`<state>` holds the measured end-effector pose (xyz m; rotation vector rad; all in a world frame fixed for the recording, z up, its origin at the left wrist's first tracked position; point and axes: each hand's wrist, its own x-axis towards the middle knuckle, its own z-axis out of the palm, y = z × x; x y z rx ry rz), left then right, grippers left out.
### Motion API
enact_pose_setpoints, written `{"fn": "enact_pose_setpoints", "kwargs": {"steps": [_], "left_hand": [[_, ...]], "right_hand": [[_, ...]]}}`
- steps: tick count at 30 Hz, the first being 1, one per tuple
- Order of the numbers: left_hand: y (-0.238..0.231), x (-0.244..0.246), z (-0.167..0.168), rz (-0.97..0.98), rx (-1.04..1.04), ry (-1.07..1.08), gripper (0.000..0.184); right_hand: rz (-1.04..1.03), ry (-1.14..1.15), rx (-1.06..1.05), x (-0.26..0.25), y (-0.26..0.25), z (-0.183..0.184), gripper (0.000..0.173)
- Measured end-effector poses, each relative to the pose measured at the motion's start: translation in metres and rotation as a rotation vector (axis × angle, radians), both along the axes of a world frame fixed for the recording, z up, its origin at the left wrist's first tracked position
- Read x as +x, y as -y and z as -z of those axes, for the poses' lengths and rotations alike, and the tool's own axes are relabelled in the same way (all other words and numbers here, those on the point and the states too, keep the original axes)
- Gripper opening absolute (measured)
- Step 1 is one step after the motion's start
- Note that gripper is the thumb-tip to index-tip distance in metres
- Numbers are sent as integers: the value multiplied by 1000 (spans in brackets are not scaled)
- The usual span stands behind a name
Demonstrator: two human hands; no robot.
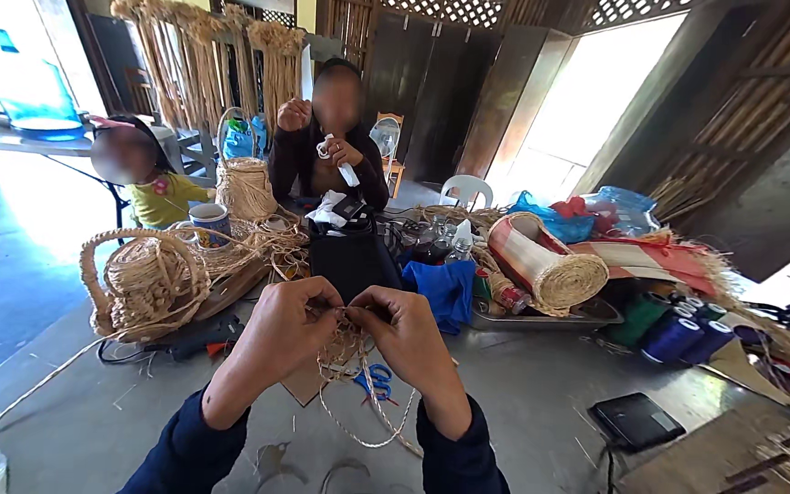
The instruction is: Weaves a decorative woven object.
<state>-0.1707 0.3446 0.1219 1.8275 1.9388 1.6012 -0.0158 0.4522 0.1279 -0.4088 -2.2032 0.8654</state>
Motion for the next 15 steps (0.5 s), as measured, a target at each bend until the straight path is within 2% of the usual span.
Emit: {"fn": "enact_pose_setpoints", "kwargs": {"steps": [15], "left_hand": [[-3, 0, 2, -27, -2, -19, 10]], "right_hand": [[49, 33, 58, -2, 1, 2, 16]]}}
